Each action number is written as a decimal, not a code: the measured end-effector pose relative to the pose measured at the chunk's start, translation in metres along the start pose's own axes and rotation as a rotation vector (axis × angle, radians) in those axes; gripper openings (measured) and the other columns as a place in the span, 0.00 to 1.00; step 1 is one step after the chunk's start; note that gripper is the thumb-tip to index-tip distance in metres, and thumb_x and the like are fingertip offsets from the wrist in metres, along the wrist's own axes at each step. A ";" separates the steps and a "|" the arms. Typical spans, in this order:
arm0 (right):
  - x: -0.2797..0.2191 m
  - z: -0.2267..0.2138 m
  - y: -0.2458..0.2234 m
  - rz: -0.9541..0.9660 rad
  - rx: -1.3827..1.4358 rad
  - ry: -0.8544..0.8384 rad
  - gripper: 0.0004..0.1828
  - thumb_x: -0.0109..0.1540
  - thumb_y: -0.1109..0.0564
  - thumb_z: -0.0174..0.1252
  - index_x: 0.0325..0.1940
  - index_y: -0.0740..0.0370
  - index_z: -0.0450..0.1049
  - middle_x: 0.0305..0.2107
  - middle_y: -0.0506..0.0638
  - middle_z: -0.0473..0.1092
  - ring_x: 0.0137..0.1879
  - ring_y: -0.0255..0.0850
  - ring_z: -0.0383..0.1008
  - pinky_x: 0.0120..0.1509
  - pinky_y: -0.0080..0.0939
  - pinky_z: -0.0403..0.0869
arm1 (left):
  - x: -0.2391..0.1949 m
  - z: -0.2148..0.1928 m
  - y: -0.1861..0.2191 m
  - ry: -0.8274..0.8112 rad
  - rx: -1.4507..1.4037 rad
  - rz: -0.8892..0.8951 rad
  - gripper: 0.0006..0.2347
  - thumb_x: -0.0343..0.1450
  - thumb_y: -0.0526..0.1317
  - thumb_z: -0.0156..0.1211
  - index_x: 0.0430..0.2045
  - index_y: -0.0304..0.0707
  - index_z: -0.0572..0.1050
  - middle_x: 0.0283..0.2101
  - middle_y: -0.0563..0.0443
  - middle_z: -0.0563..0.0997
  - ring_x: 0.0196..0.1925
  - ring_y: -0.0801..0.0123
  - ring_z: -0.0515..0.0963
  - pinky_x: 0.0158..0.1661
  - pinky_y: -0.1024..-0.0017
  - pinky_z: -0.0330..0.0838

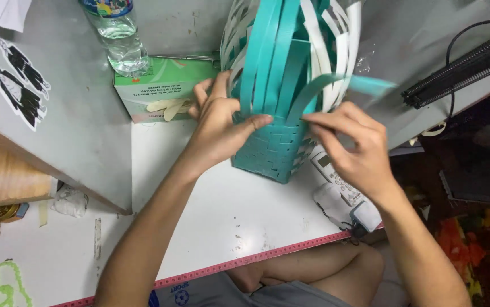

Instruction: The person weaves a basket using teal and white plastic strips. They interlace the strips by hand, rotating the basket and adjusting the weave to maintain a checkered pattern.

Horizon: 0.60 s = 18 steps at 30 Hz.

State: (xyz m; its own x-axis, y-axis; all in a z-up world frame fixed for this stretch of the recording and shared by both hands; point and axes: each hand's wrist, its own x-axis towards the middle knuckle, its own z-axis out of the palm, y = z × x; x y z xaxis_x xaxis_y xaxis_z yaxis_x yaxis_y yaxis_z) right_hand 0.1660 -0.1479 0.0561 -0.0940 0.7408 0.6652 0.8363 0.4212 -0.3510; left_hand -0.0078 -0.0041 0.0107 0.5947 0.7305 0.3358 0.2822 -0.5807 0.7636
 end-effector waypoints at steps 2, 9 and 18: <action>-0.014 -0.005 0.016 0.000 -0.012 0.107 0.09 0.63 0.73 0.54 0.45 0.69 0.75 0.33 0.57 0.71 0.36 0.40 0.68 0.43 0.37 0.66 | 0.004 -0.013 0.006 -0.027 -0.016 -0.070 0.25 0.62 0.56 0.62 0.02 0.40 0.59 0.69 0.45 0.53 0.67 0.50 0.45 0.56 0.48 0.43; -0.014 -0.006 0.026 -0.108 -0.074 0.160 0.11 0.60 0.70 0.60 0.47 0.69 0.78 0.30 0.56 0.70 0.34 0.47 0.70 0.47 0.44 0.69 | 0.008 -0.029 -0.036 -0.112 -0.043 0.084 0.15 0.65 0.47 0.66 0.14 0.34 0.73 0.52 0.41 0.60 0.60 0.41 0.51 0.51 0.33 0.52; 0.001 0.009 0.012 -0.108 -0.040 0.060 0.14 0.61 0.65 0.60 0.51 0.69 0.74 0.24 0.54 0.67 0.28 0.46 0.67 0.43 0.43 0.66 | -0.004 -0.068 -0.024 -0.140 -0.111 0.179 0.14 0.67 0.49 0.63 0.16 0.40 0.76 0.49 0.40 0.61 0.54 0.46 0.54 0.58 0.48 0.47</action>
State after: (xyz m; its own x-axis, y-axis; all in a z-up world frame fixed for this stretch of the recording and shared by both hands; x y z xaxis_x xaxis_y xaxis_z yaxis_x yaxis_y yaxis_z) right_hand 0.1713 -0.1375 0.0470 -0.1534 0.6588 0.7365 0.8442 0.4748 -0.2488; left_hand -0.0683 0.0321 0.0287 0.7287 0.5579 0.3972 0.0830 -0.6476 0.7574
